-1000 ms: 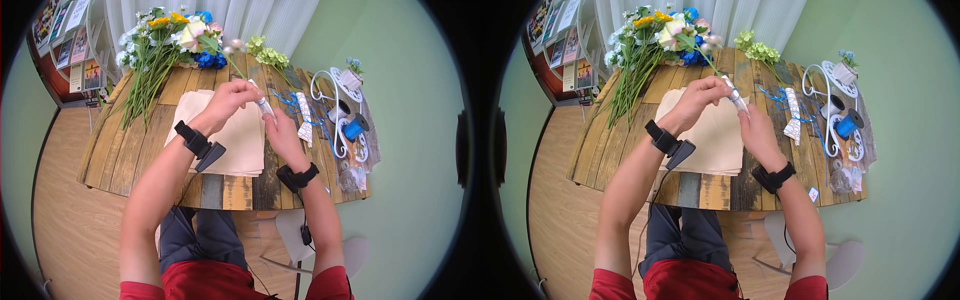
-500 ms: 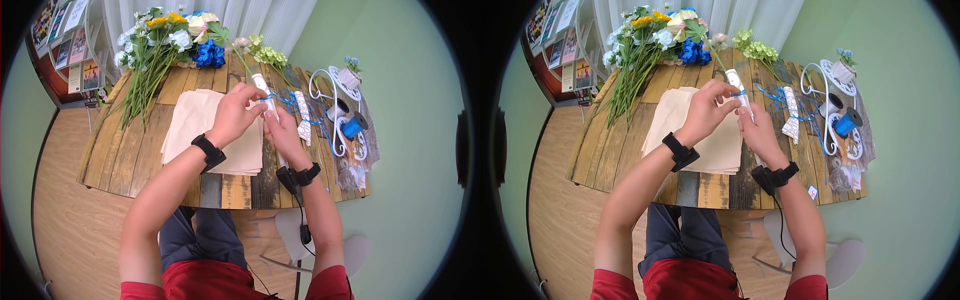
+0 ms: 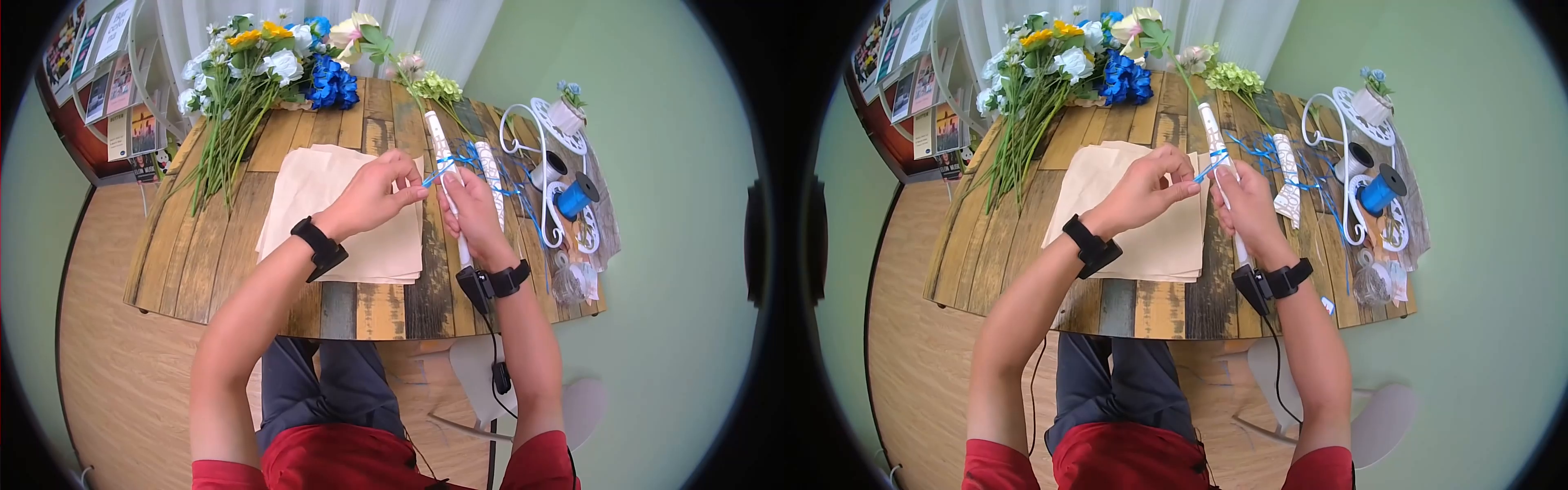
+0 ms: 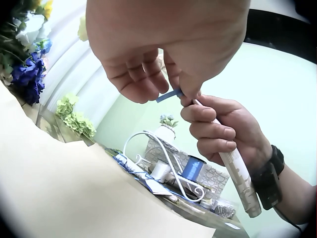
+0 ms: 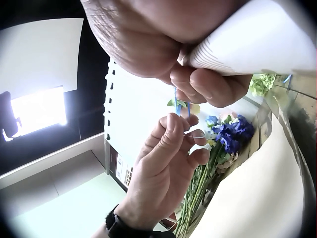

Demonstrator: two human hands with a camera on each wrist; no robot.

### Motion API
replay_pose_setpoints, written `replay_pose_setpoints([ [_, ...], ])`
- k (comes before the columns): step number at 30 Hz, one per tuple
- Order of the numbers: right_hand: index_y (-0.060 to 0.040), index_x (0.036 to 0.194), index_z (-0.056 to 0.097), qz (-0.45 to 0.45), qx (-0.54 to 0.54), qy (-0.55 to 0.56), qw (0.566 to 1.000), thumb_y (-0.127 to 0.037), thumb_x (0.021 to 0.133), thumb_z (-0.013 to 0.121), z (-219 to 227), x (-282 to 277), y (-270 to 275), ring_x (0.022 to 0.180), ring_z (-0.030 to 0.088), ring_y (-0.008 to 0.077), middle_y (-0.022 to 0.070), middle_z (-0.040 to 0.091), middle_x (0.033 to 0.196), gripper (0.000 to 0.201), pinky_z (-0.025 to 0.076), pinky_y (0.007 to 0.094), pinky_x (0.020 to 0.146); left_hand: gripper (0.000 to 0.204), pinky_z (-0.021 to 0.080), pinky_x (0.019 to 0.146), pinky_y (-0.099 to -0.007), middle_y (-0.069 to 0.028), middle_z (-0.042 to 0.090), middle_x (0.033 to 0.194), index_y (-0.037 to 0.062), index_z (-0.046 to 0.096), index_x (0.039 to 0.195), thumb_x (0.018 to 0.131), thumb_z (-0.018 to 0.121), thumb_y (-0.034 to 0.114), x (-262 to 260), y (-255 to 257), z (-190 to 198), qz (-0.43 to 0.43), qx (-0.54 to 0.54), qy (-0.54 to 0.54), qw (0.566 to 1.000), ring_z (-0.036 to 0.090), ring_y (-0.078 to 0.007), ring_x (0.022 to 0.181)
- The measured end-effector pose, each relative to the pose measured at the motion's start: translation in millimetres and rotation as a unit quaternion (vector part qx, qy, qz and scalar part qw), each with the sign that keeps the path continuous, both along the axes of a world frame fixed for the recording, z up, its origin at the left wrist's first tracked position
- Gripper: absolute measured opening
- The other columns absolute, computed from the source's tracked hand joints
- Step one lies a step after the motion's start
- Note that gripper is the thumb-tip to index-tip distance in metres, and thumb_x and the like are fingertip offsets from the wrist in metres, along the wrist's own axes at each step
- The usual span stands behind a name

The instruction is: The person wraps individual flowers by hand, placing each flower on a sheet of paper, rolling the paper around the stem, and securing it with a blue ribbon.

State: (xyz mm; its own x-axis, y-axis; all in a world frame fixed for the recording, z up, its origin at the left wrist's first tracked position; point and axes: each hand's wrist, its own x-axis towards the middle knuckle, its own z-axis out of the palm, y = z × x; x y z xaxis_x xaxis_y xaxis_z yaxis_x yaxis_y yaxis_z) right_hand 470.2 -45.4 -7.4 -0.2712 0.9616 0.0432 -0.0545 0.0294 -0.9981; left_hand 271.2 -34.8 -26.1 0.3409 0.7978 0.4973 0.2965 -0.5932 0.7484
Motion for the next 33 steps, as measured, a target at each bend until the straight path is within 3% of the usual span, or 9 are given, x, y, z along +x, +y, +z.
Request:
replay_pose_setpoints([
  [9, -0.0058, 0.101, 0.056, 0.004, -0.002, 0.016, 1.0, -0.027, 0.101, 0.052, -8, 12, 5, 0.046, 0.043, 0.0048, -0.0014, 0.052, 0.067, 0.021, 0.034, 0.0224, 0.04, 0.013, 0.046, 0.07, -0.0291, -0.0042, 0.059, 0.096, 0.0034, 0.066, 0.087, 0.089, 0.07, 0.016, -7, -5, 4, 0.011, 0.031, 0.017, 0.999, 0.056, -0.0155, 0.084],
  [11, -0.0021, 0.098, 0.058, -0.131, 0.185, -0.209, 0.951, -0.027, 0.099, 0.054, -17, 12, 14, 0.052, 0.054, 0.0159, 0.0064, 0.058, 0.067, 0.025, 0.041, 0.0323, 0.05, 0.012, 0.045, 0.07, -0.0275, -0.0039, 0.058, 0.095, 0.003, 0.066, 0.088, 0.089, 0.07, 0.014, -6, -11, 19, 0.008, 0.039, -0.009, 0.999, 0.056, -0.0141, 0.084],
  [12, -0.0021, 0.098, 0.058, -0.132, 0.184, -0.208, 0.952, -0.027, 0.099, 0.054, -20, 15, 16, 0.052, 0.054, 0.0159, 0.0064, 0.058, 0.067, 0.025, 0.041, 0.0323, 0.05, 0.011, 0.044, 0.071, -0.026, -0.0035, 0.057, 0.095, 0.0027, 0.066, 0.088, 0.088, 0.07, 0.013, -5, -13, 26, 0.005, 0.046, -0.036, 0.998, 0.055, -0.0126, 0.084],
  [14, 0.001, 0.097, 0.058, -0.197, 0.265, -0.31, 0.891, -0.026, 0.098, 0.054, -16, 15, 13, 0.063, 0.06, 0.0317, 0.0175, 0.062, 0.07, 0.027, 0.044, 0.0422, 0.06, 0.014, 0.043, 0.068, -0.0256, -0.0024, 0.056, 0.093, 0.0031, 0.067, 0.087, 0.088, 0.07, 0.016, -3, -7, 38, 0.0, 0.067, -0.083, 0.994, 0.054, -0.0108, 0.08],
  [20, 0.0018, 0.097, 0.057, -0.215, 0.217, -0.314, 0.899, -0.024, 0.098, 0.053, -27, 28, 19, 0.068, 0.059, 0.0427, 0.0247, 0.061, 0.074, 0.026, 0.044, 0.046, 0.061, 0.018, 0.041, 0.06, -0.02, 0.0038, 0.058, 0.073, 0.0046, 0.068, 0.087, 0.092, 0.066, 0.022, -8, 9, 109, 0.023, 0.077, -0.32, 0.944, 0.052, -0.0042, 0.067],
  [23, 0.0018, 0.096, 0.057, -0.241, 0.245, -0.307, 0.888, -0.025, 0.098, 0.053, -32, 44, 24, 0.065, 0.06, 0.0375, 0.0211, 0.061, 0.071, 0.027, 0.044, 0.0439, 0.059, 0.018, 0.041, 0.059, -0.0195, 0.0033, 0.061, 0.075, 0.0042, 0.068, 0.088, 0.092, 0.066, 0.022, -14, 23, 120, 0.043, 0.12, -0.37, 0.92, 0.051, -0.0031, 0.064],
  [26, 0.0012, 0.096, 0.059, -0.264, 0.222, -0.303, 0.888, -0.025, 0.098, 0.054, -14, 60, 14, 0.059, 0.059, 0.0255, 0.013, 0.059, 0.066, 0.026, 0.043, 0.0392, 0.056, 0.025, 0.044, 0.055, -0.0246, 0.0012, 0.063, 0.07, 0.0029, 0.068, 0.079, 0.09, 0.064, 0.026, -29, 52, 84, 0.171, -0.002, -0.138, 0.975, 0.052, -0.006, 0.059],
  [29, 0.0012, 0.096, 0.06, -0.271, 0.213, -0.252, 0.904, -0.023, 0.097, 0.055, -17, 91, 17, 0.058, 0.055, 0.0145, 0.0047, 0.056, 0.064, 0.024, 0.042, 0.0345, 0.054, 0.024, 0.047, 0.054, -0.0249, 0.0009, 0.065, 0.075, 0.0079, 0.066, 0.081, 0.093, 0.063, 0.028, -23, 70, 33, 0.095, -0.177, 0.079, 0.976, 0.059, -0.0082, 0.063],
  [33, -0.0011, 0.1, 0.059, -0.244, 0.084, -0.068, 0.964, -0.023, 0.101, 0.052, -5, 109, -1, 0.047, 0.041, 0.0046, -0.0032, 0.048, 0.062, 0.023, 0.032, 0.0238, 0.041, 0.024, 0.047, 0.057, -0.029, -0.0038, 0.065, 0.073, 0.0025, 0.066, 0.085, 0.09, 0.065, 0.026, 36, 98, 0, 0.135, -0.096, 0.131, 0.977, 0.059, -0.0111, 0.064],
])
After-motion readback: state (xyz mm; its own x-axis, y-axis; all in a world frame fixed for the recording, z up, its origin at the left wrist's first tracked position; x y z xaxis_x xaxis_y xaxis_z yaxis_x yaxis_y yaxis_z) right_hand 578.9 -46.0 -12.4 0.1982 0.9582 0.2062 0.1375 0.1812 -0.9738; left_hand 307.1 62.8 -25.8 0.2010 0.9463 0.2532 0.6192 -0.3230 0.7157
